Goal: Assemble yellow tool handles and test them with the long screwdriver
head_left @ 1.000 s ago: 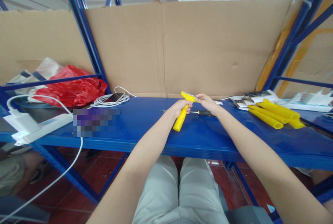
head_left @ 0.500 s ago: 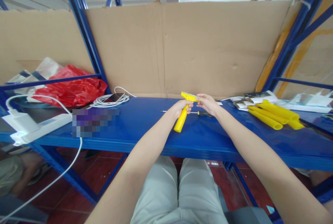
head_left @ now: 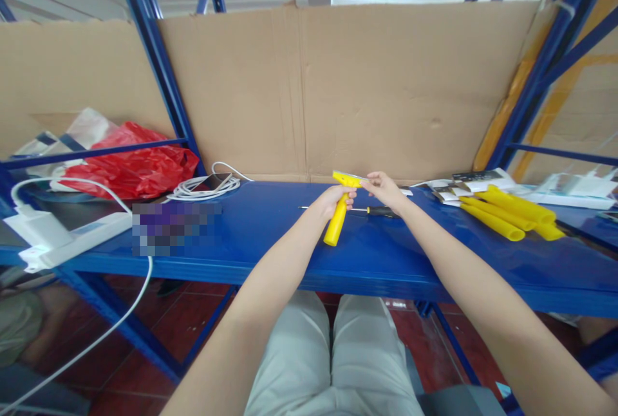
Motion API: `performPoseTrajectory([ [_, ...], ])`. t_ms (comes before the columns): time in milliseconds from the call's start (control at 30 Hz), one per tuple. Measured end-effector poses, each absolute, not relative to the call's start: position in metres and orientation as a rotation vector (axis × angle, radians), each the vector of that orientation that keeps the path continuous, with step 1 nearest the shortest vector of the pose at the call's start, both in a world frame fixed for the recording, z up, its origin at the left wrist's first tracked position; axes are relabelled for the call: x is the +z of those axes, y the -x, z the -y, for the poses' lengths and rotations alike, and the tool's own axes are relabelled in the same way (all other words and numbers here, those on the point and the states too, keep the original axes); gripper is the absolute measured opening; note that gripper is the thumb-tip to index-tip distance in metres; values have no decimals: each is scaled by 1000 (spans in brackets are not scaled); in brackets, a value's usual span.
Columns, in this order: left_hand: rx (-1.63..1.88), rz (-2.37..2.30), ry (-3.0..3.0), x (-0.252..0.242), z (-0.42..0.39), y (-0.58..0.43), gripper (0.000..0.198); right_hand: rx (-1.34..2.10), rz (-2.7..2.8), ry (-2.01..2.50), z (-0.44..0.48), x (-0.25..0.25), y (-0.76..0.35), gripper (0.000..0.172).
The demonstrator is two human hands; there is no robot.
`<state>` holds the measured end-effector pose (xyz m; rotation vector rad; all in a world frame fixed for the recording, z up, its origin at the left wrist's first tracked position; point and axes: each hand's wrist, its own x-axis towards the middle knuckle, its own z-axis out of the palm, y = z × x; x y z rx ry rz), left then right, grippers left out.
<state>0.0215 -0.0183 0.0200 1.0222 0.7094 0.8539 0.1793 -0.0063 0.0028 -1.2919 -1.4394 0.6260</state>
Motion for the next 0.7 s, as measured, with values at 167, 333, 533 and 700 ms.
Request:
performPoseTrajectory([
  [167,925,-733,-960,19,16,-20,19,341,1743,1559,9,13,-202,38],
  [333,1000,-860,-890,14,9,-17,21,378,2364,1879,20,29,-237,55],
  [533,1025,-853,-849,11,6,-13,19,424,2349,1936,16,26,-249,38],
  [700,1021,-864,-831,15,6,-13,21,751,1893,1670,26,28,-263,46],
])
